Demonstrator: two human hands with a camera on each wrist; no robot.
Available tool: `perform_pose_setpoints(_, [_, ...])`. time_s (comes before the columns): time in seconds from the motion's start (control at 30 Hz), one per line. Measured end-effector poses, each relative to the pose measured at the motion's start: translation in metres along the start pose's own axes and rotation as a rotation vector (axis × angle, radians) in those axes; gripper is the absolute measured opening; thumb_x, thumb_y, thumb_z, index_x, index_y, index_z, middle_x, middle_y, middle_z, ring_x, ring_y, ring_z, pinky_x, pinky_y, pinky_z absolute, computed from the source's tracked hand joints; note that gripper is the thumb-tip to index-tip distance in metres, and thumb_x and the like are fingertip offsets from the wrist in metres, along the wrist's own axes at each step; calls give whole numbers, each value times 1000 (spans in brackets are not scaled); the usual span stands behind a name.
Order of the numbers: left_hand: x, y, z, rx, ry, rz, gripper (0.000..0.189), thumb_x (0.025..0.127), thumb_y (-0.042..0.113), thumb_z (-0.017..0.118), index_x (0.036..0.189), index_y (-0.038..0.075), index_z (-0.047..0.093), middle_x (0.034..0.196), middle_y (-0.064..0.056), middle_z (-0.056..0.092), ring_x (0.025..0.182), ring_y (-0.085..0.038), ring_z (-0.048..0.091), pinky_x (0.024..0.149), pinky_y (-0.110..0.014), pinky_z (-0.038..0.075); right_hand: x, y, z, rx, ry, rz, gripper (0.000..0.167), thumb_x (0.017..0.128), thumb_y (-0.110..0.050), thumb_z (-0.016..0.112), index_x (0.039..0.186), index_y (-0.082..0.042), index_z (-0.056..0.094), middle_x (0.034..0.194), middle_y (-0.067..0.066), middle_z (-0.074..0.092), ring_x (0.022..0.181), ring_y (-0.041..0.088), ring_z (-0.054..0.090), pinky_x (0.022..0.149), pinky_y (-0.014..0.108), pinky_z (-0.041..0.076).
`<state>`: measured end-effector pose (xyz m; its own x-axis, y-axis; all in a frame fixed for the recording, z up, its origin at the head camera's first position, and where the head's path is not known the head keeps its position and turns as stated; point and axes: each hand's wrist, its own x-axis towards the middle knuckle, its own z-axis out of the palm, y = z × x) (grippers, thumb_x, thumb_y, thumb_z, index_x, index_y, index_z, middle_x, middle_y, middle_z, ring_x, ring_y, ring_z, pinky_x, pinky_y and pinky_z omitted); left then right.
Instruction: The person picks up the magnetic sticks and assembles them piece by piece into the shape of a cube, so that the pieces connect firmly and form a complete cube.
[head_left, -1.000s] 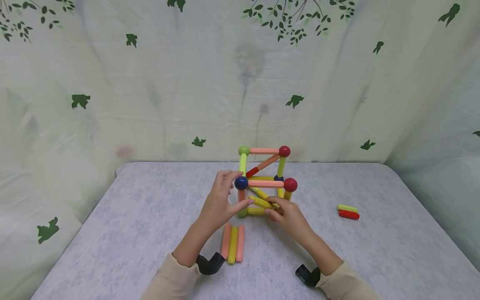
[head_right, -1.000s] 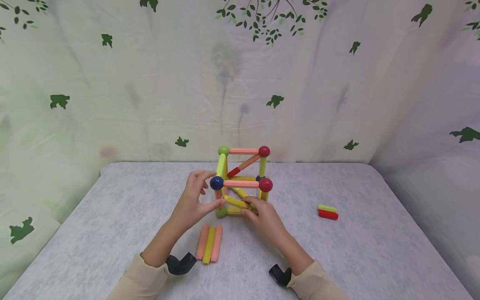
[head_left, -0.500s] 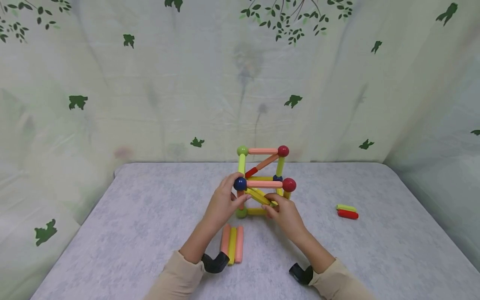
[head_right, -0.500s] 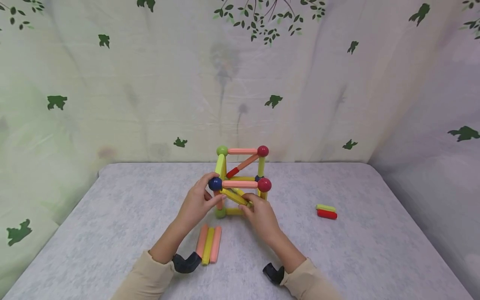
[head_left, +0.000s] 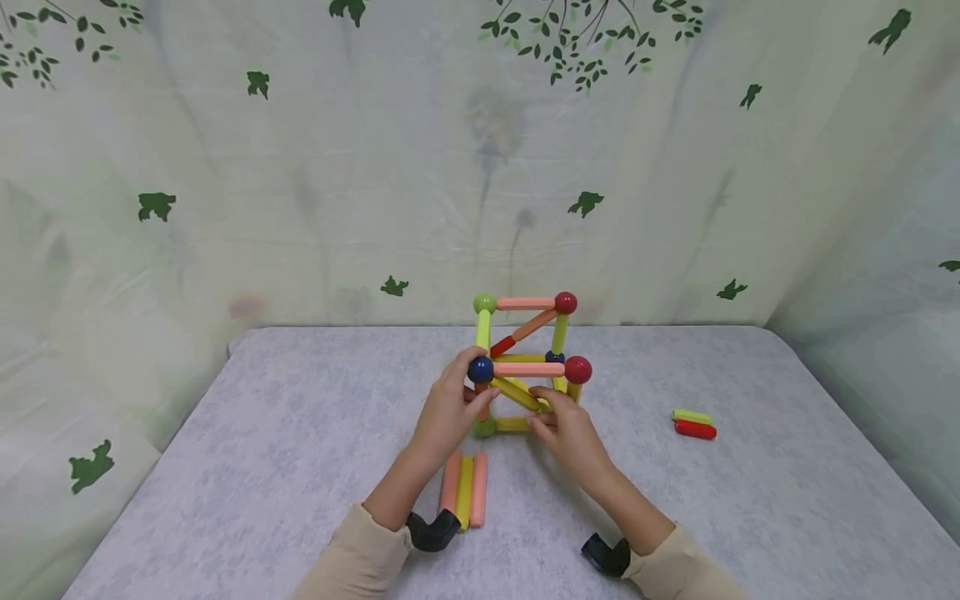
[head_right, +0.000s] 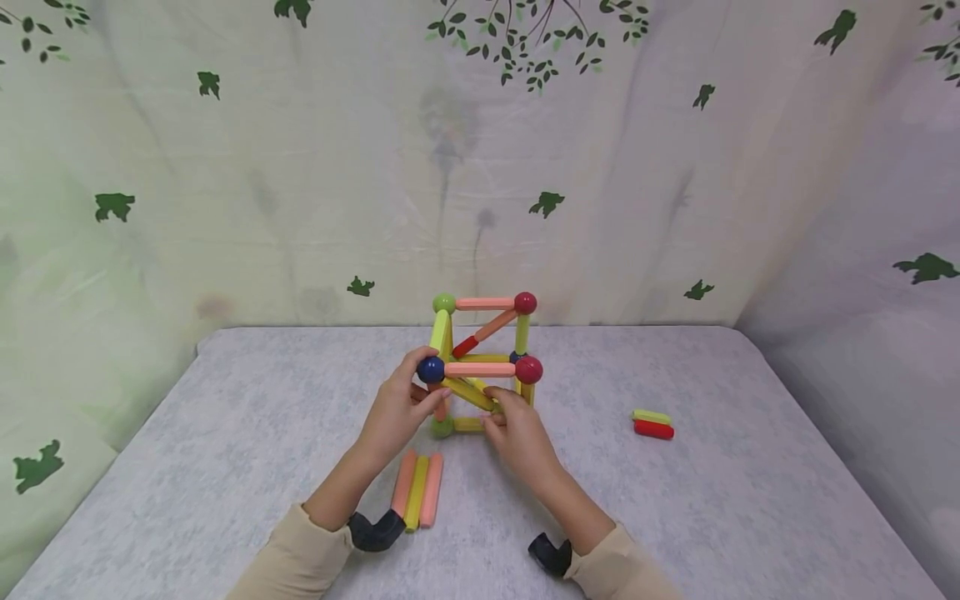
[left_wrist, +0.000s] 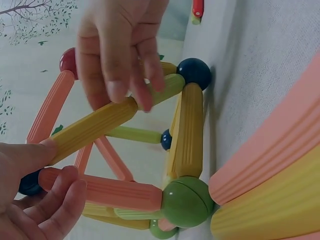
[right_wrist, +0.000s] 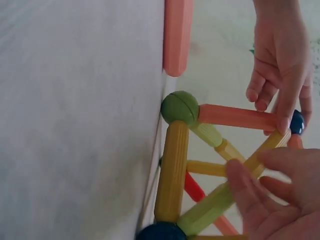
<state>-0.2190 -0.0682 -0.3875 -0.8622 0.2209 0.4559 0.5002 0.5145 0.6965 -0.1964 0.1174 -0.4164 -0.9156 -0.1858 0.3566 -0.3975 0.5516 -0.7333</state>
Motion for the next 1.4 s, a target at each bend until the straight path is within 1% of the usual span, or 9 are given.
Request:
perform_pose_setpoints(0.1, [0, 0, 1, 2, 0, 0, 52, 79, 11, 69, 124, 13, 43, 94, -3, 53, 64, -10, 54, 57, -19, 48, -5, -4, -12, -18, 63, -170, 35, 78, -2, 68, 112, -3, 57, 105, 8, 57, 73, 9, 61, 62, 20, 50])
perform_pose_setpoints(0.2, [0, 1, 2, -4, 6, 6, 52, 79, 10, 69, 124, 13, 43, 92, -3, 53, 63, -10, 54, 56, -19, 48, -7, -5, -28, -76, 211, -370, 32, 76, 0, 69, 106, -1, 58, 99, 9, 57, 76, 13, 56, 63, 20, 48])
perform_pose_setpoints(0.27, [0, 1, 2, -7, 16, 11, 52, 79, 9, 69, 124, 12, 43, 90, -3, 52, 62, -10, 53, 56, -19, 48, -5, -3, -38, -149, 319, -425, 36, 75, 0, 69, 108, -1, 56, 100, 11, 54, 85, 20, 51, 69, 28, 48])
perform_pose_setpoints(0.37, [0, 1, 4, 1, 29, 12, 54, 78, 10, 70, 124, 12, 42, 86, -3, 51, 61, -10, 52, 55, -19, 47, 1, 2, -47, -228, 356, -322, 49, 77, -7, 69, 121, -6, 47, 114, 13, 44, 102, 27, 43, 79, 39, 45])
perform_pose_setpoints(0.53, [-2, 2, 10, 68, 44, 9, 60, 76, 14, 71, 126, 12, 37, 83, -3, 47, 62, -10, 47, 56, -19, 46, 8, 11, -47, -174, 189, -99, 57, 82, -7, 65, 130, -10, 35, 117, 12, 48, 98, 24, 52, 77, 39, 48])
perform_pose_setpoints(0.67, [-2, 3, 14, 104, 80, 20, 59, 77, 13, 70, 125, 11, 37, 88, -4, 47, 64, -10, 46, 56, -20, 45, 9, 15, -45, -114, 161, -92, 56, 81, -1, 64, 129, -8, 35, 105, 12, 58, 85, 22, 59, 67, 31, 52])
perform_pose_setpoints(0.87, [-2, 3, 14, 97, 97, 43, 58, 77, 11, 70, 125, 10, 37, 86, -5, 47, 64, -10, 46, 56, -20, 45, 9, 16, -45, -111, 181, -103, 58, 79, 0, 66, 128, -11, 36, 104, 10, 59, 83, 20, 60, 65, 29, 52])
perform_pose_setpoints(1.13, [2, -1, 13, 80, 77, 24, 59, 77, 10, 70, 127, 13, 38, 87, -7, 46, 64, -12, 48, 57, -21, 46, 6, 16, -44, -118, 175, -88, 59, 77, -3, 69, 126, -15, 38, 102, 8, 59, 83, 19, 60, 64, 28, 52])
perform_pose_setpoints(1.4, [20, -19, 7, 13, 21, 0, 68, 79, 7, 68, 137, 19, 35, 91, -11, 43, 68, -16, 58, 62, -22, 49, 0, 7, -35, -45, 164, -116, 55, 77, -3, 69, 122, -15, 39, 100, 4, 59, 81, 14, 61, 62, 23, 51])
